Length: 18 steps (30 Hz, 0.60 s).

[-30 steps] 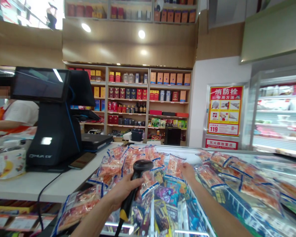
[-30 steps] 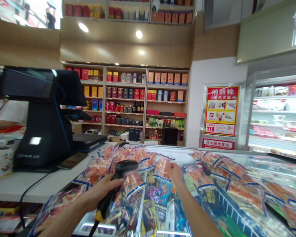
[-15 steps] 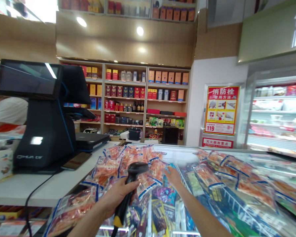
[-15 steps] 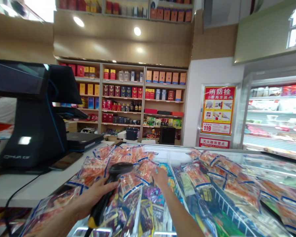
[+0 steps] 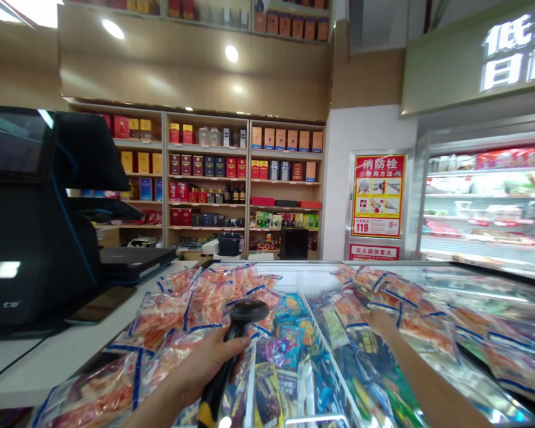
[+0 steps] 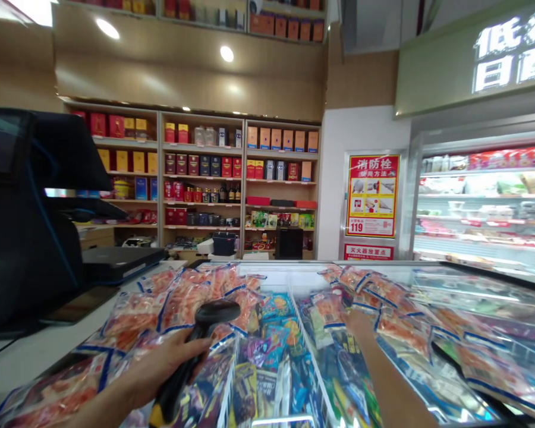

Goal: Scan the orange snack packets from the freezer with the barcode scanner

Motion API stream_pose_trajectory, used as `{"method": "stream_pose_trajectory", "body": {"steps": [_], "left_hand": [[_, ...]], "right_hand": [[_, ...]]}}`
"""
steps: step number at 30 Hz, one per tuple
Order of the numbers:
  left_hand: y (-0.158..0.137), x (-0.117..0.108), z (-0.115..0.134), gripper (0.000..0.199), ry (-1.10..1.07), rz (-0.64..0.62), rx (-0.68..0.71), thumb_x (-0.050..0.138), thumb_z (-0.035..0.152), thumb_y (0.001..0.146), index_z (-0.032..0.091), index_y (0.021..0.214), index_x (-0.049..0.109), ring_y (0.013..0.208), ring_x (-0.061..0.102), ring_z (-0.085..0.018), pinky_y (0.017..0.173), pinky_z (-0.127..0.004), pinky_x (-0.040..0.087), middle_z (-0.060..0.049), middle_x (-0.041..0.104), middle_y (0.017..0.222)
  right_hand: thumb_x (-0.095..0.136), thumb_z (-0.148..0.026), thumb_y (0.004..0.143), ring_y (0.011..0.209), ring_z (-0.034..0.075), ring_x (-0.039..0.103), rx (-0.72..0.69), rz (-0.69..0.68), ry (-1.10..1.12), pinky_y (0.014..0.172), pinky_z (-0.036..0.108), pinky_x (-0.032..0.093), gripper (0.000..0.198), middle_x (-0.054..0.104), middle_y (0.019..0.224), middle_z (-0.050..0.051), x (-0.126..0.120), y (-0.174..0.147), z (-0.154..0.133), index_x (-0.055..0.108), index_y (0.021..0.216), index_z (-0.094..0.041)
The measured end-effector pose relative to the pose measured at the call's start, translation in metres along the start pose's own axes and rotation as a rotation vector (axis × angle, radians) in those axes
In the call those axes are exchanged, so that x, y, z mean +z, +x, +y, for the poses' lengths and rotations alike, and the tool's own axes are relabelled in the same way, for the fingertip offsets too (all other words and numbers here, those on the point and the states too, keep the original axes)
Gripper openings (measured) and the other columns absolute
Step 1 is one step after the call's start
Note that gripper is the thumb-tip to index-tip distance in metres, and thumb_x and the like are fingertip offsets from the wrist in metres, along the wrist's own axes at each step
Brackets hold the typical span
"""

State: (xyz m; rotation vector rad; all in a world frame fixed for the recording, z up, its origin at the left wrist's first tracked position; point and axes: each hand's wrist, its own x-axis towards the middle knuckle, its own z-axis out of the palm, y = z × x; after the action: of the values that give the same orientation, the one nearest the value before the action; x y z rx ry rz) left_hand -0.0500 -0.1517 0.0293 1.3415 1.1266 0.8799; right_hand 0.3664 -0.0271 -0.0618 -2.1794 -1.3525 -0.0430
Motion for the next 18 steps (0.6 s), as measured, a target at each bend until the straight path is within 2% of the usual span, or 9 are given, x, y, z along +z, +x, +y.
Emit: {"method": "stream_pose_trajectory", "body": {"steps": [2, 3, 8, 13, 18], "left_hand": [[0.001, 0.004, 0.002, 0.02, -0.016, -0.007, 0.008, 0.052, 0.034, 0.066, 0.016, 0.065, 0.044, 0.039, 0.042, -0.006, 0.043, -0.02, 0.035, 0.005, 0.049, 0.046], [0.002, 0.006, 0.004, 0.02, -0.022, -0.013, 0.01, 0.053, 0.034, 0.066, 0.016, 0.064, 0.043, 0.039, 0.042, -0.006, 0.043, -0.02, 0.035, 0.005, 0.05, 0.046], [-0.004, 0.013, 0.012, 0.021, -0.028, -0.055, 0.017, 0.054, 0.033, 0.064, 0.016, 0.061, 0.042, 0.039, 0.043, -0.006, 0.042, -0.02, 0.035, 0.005, 0.048, 0.045], [-0.017, 0.009, 0.018, 0.017, -0.074, -0.059, 0.051, 0.054, 0.029, 0.064, 0.016, 0.066, 0.043, 0.039, 0.043, -0.005, 0.041, -0.019, 0.034, 0.005, 0.049, 0.049], [-0.026, -0.005, 0.013, 0.018, -0.097, -0.063, 0.039, 0.054, 0.03, 0.065, 0.016, 0.069, 0.043, 0.039, 0.044, -0.005, 0.042, -0.019, 0.035, 0.006, 0.049, 0.048]], "right_hand": [[0.05, -0.039, 0.061, 0.067, 0.025, 0.058, -0.014, -0.062, 0.073, 0.06, 0.031, 0.039, 0.03, 0.061, 0.059, 0.013, 0.004, 0.001, -0.001, 0.057, 0.045, -0.014], [0.049, -0.039, 0.062, 0.068, 0.024, 0.058, -0.025, -0.057, 0.121, 0.06, 0.03, 0.039, 0.029, 0.062, 0.06, 0.012, 0.007, -0.001, -0.006, 0.058, 0.049, -0.015], [0.037, -0.036, 0.07, 0.073, 0.017, 0.058, -0.098, 0.075, 0.344, 0.063, 0.024, 0.04, 0.032, 0.064, 0.079, 0.007, 0.017, -0.021, -0.063, 0.057, 0.082, -0.014], [0.037, -0.04, 0.069, 0.068, 0.018, 0.058, -0.178, 0.1, 0.562, 0.061, 0.025, 0.039, 0.033, 0.064, 0.072, 0.008, 0.017, -0.046, -0.125, 0.055, 0.079, -0.014], [0.037, -0.043, 0.068, 0.069, 0.019, 0.058, -0.229, 0.076, 0.61, 0.061, 0.026, 0.039, 0.034, 0.064, 0.071, 0.007, 0.017, -0.062, -0.152, 0.055, 0.078, -0.016]]}}
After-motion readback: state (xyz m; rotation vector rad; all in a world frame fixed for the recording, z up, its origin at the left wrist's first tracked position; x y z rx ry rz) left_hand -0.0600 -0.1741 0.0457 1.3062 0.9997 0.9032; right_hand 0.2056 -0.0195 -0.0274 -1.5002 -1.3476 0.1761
